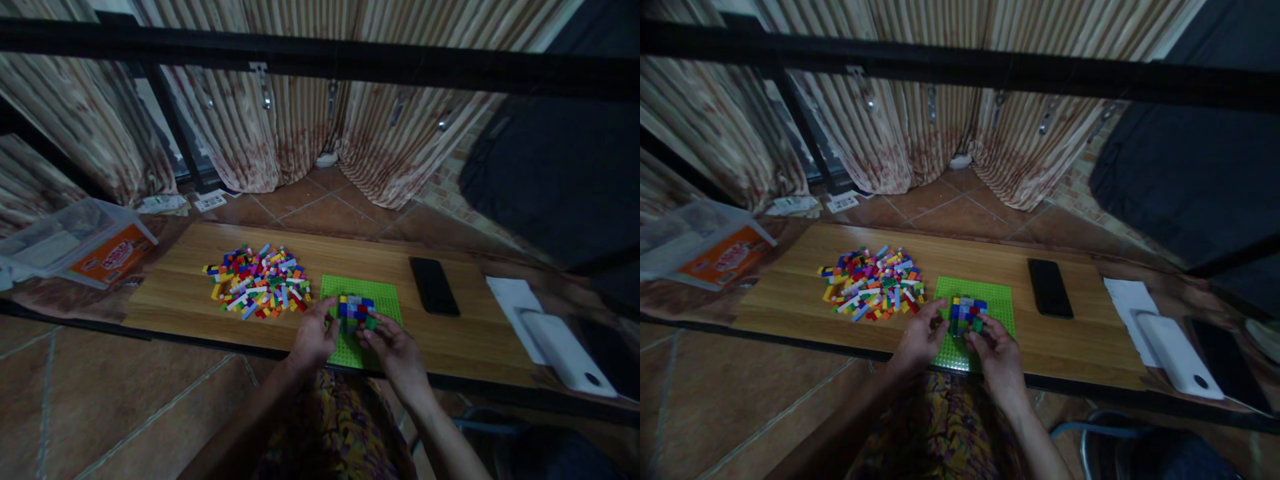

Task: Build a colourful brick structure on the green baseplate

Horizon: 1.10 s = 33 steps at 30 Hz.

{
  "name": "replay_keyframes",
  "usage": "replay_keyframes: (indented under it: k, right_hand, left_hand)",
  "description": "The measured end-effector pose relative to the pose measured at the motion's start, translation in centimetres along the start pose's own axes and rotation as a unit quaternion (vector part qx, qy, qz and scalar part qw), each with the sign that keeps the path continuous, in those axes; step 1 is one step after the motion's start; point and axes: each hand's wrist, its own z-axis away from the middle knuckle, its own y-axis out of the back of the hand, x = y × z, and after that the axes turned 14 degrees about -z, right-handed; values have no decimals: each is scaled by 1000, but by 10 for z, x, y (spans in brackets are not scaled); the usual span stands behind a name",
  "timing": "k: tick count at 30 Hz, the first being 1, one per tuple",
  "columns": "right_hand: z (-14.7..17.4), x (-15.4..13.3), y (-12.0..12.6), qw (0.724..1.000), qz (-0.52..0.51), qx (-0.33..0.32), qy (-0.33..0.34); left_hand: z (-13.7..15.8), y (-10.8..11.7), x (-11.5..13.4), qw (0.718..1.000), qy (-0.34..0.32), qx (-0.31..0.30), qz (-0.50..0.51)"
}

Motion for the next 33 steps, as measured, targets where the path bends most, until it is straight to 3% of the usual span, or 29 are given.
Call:
replay_keyframes:
  k: [3,6,11,14,17,23,28,33]
  right_hand:
    - [-9,-1,-2,997,57,-33,26]
    - [-20,-3,-7,978,179,-70,77]
    - [-34,-3,-22,888,396,-119,202]
    - [-42,1,-29,828,460,-135,290]
    - [-49,9,-29,792,498,-121,332]
    - [-62,20,-12,774,522,-93,347]
    - [-65,22,-1,775,513,-115,350]
    - [-66,14,-1,751,545,-141,345]
  left_hand:
    - [0,-6,-5,1000,6,2,0]
    - [2,-7,-8,1000,6,5,7]
    - [4,-5,-10,1000,-9,2,-22]
    - [4,-7,-10,999,-18,11,-34]
    - [4,-8,-12,999,-25,17,-29]
    - [3,-10,-15,998,-44,8,-47]
    - [2,-13,-14,991,-74,-2,-110]
    - [3,-15,-13,983,-89,-4,-159]
